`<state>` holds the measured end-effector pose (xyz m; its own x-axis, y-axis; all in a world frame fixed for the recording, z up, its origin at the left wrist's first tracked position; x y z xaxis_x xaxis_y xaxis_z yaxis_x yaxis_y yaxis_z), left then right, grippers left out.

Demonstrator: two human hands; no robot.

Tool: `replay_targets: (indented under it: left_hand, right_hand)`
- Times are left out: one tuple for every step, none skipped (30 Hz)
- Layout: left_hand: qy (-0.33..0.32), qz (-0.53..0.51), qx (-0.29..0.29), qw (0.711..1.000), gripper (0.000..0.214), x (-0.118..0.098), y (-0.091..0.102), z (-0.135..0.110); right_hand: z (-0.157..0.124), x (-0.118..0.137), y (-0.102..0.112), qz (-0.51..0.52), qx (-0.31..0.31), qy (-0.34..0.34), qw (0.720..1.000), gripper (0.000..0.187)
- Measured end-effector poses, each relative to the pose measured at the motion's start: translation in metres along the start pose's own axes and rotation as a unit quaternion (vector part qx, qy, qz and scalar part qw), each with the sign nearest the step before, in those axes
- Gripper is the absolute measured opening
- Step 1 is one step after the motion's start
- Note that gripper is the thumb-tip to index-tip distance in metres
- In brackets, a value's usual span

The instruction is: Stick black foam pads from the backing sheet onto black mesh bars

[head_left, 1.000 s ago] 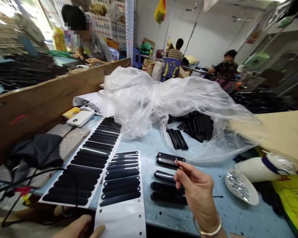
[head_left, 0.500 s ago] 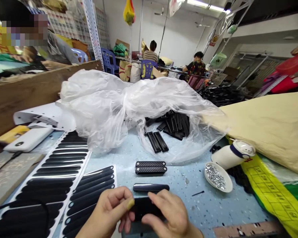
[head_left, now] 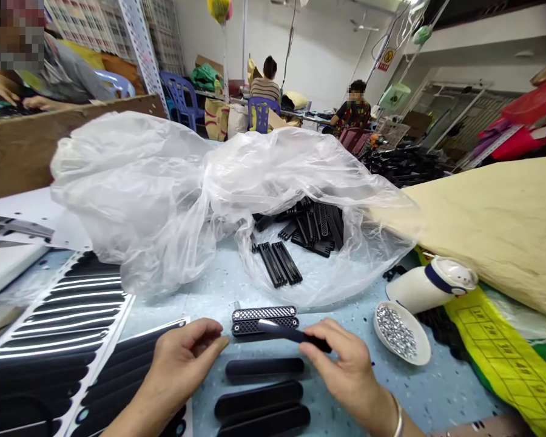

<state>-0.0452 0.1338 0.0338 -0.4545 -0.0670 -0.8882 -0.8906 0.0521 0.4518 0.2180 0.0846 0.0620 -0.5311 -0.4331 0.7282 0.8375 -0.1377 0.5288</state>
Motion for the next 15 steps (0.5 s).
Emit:
replay_targets:
  left_hand:
    - [-0.015,0.03,0.006,0.999,0.02,0.001,-0.002,0.002]
    - [-0.027,0.05,0.014,0.998,0.021,0.003,-0.005,0.004]
    - [-0.039,0.062,0.02,0.997,0.023,0.004,-0.008,0.005]
    - [-0.051,0.071,0.023,0.996,0.025,0.005,-0.011,0.005]
    - [-0.063,0.079,0.027,0.995,0.027,0.006,-0.014,0.005]
    - [-0.073,0.085,0.032,0.993,0.028,0.007,-0.016,0.005]
    - [-0.08,0.089,0.036,0.992,0.029,0.009,-0.018,0.005]
    - [-0.085,0.094,0.04,0.991,0.03,0.01,-0.02,0.005]
    - [-0.088,0.098,0.044,0.99,0.03,0.011,-0.021,0.004]
    - [-0.09,0.102,0.048,0.99,0.03,0.012,-0.022,0.004]
    - [-0.092,0.105,0.052,0.989,0.029,0.013,-0.022,0.003]
    - [-0.092,0.107,0.058,0.988,0.029,0.013,-0.022,0.002]
    - [-0.092,0.109,0.066,0.988,0.028,0.014,-0.022,0.002]
    - [-0.09,0.108,0.077,0.987,0.028,0.014,-0.021,0.001]
    - [-0.088,0.108,0.088,0.986,0.028,0.014,-0.021,0.0]
  right_hand:
    - [0.003,-0.007,0.002,0.013,0.001,-0.017,1.0,0.012]
    - [0.006,-0.013,0.003,0.022,0.002,-0.028,0.999,0.012]
    - [0.008,-0.019,0.003,0.027,0.002,-0.035,0.999,0.013]
    - [0.009,-0.024,0.002,0.031,0.004,-0.038,0.999,0.014]
    - [0.01,-0.029,-0.001,0.034,0.006,-0.041,0.999,0.014]
    - [0.011,-0.033,-0.004,0.035,0.009,-0.043,0.998,0.014]
    - [0.011,-0.036,-0.007,0.035,0.01,-0.044,0.998,0.014]
    - [0.01,-0.038,-0.011,0.034,0.012,-0.045,0.998,0.013]
    - [0.01,-0.04,-0.013,0.033,0.014,-0.045,0.998,0.013]
    - [0.009,-0.041,-0.016,0.031,0.016,-0.045,0.998,0.012]
    - [0.008,-0.041,-0.018,0.031,0.018,-0.044,0.998,0.012]
    - [0.006,-0.04,-0.019,0.031,0.022,-0.042,0.998,0.011]
    - [0.005,-0.039,-0.02,0.032,0.028,-0.041,0.998,0.011]
    - [0.003,-0.038,-0.02,0.031,0.035,-0.039,0.998,0.011]
    - [0.002,-0.036,-0.019,0.027,0.044,-0.037,0.998,0.011]
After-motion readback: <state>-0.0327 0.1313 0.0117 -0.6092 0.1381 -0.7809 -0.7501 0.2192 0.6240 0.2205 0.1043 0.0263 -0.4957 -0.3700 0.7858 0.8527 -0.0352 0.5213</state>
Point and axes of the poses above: each hand's wrist, its own z-axis towards the middle knuckle, its own y-axis out of the back of the hand, x = y × z, the point moved 4 cm from there along z, towards the middle knuckle, and after that the axes turned 2 degrees about x, right-handed, at the moved point
